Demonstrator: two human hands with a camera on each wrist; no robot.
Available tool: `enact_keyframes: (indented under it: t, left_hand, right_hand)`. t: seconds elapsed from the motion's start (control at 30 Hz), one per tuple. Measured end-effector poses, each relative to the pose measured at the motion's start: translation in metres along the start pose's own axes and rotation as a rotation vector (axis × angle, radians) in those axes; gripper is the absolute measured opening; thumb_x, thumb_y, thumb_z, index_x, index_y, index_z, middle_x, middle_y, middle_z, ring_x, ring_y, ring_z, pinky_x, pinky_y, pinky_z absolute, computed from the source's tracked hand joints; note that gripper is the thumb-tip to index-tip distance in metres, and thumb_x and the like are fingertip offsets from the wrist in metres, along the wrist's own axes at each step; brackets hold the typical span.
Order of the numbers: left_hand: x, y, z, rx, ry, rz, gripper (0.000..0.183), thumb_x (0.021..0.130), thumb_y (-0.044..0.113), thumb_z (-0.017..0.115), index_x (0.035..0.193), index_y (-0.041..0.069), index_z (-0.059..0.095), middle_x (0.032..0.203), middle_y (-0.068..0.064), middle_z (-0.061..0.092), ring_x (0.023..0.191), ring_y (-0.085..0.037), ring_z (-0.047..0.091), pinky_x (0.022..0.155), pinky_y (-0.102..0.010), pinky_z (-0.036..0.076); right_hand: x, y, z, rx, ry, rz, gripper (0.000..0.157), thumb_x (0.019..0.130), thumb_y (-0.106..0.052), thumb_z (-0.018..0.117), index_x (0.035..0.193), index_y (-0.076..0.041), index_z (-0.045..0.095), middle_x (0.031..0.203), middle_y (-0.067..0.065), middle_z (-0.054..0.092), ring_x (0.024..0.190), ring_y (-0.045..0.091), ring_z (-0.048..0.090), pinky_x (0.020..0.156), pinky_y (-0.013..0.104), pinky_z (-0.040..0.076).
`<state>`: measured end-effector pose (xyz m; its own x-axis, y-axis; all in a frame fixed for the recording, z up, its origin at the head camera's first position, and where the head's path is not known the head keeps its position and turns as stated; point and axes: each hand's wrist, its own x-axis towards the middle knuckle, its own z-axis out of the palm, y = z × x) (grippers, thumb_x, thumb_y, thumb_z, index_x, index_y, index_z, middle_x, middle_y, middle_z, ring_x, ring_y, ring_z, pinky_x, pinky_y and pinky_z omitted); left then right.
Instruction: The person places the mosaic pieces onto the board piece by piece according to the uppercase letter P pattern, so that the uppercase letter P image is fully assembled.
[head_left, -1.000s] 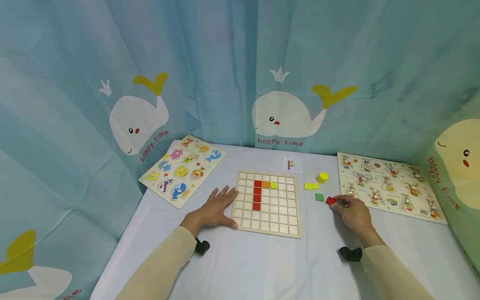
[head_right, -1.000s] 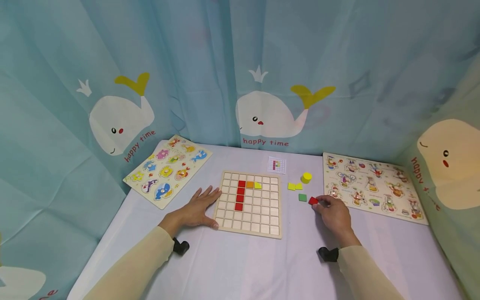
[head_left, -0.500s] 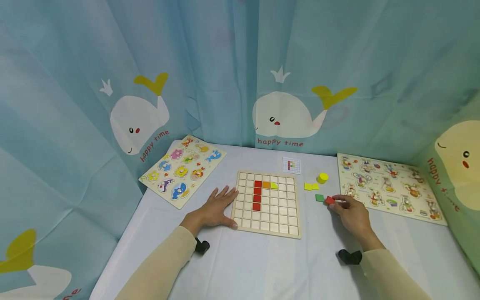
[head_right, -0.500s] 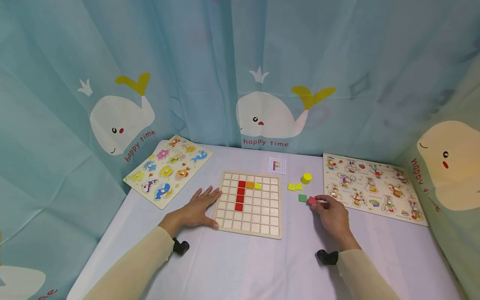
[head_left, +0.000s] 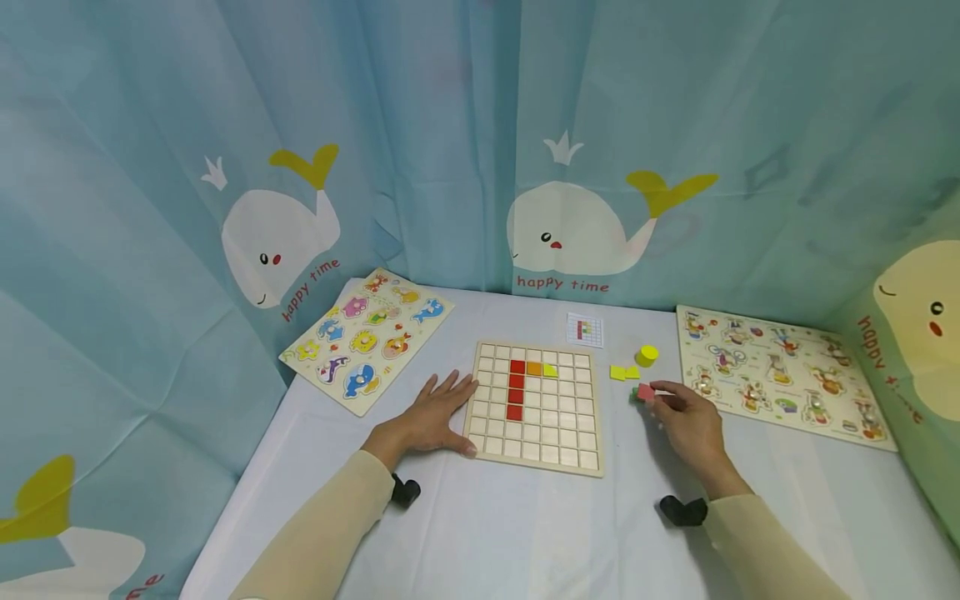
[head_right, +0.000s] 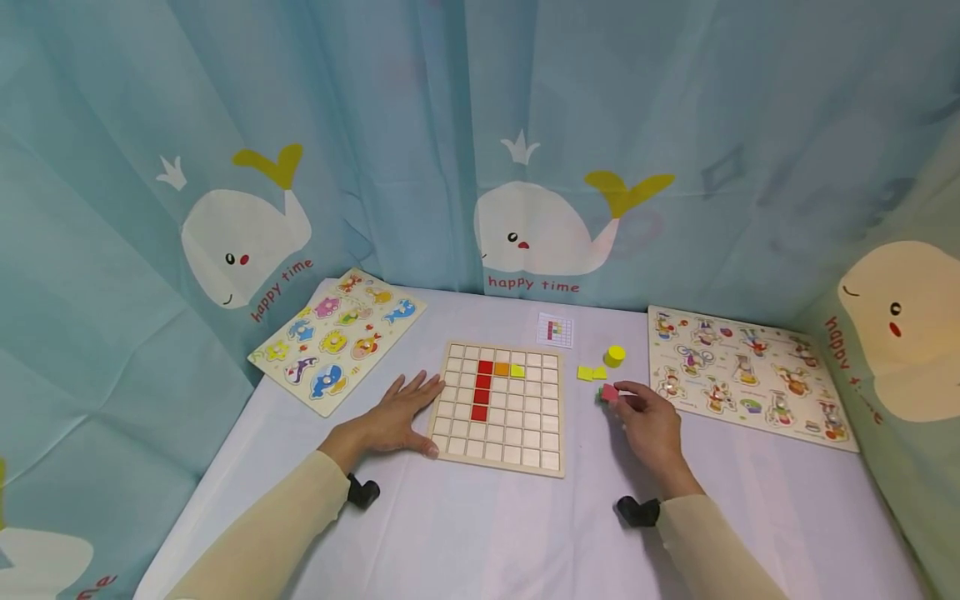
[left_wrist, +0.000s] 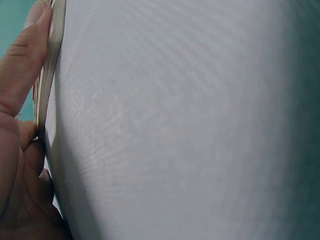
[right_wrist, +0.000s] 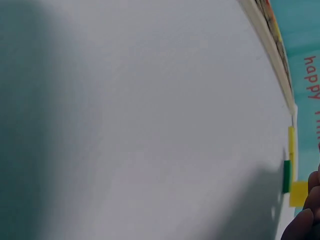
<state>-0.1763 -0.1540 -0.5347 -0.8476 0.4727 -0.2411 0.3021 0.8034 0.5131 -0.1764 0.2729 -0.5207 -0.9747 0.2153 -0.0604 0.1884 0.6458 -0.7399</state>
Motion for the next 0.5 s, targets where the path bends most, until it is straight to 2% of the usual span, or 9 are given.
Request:
enact_keyframes:
  t: [0.2, 0.5]
  left_hand:
    - [0.0, 0.0, 0.001, 0.001, 0.001, -0.007, 0.122, 0.077, 0.058, 0.089, 0.171, 0.02, 0.021, 0.178, 0.004, 0.013, 0.166, -0.019, -0.001, 0.135, -0.043, -0.007]
    - [0.0, 0.001, 0.0, 0.006, 0.0, -0.009, 0.122, 0.077, 0.058, 0.089, 0.171, 0.019, 0.02, 0.178, 0.004, 0.013, 0.166, -0.019, -0.001, 0.135, -0.043, -0.007]
  right_hand:
    - [0.001, -0.017, 0.003, 0.024, 0.018, -0.022, 0.035, 0.104, -0.012, 0.067, 0.138, -0.006, 0.067, 0.122, 0.023, 0.072, 0.1, 0.026, 0.064, 0.063, 0.017, 0.049]
    - [0.001, -0.034, 0.015, 0.106, 0.022, -0.045, 0.035, 0.1, -0.008, 0.07, 0.135, -0.007, 0.07, 0.117, 0.022, 0.072, 0.088, 0.019, 0.061, 0.061, 0.018, 0.049]
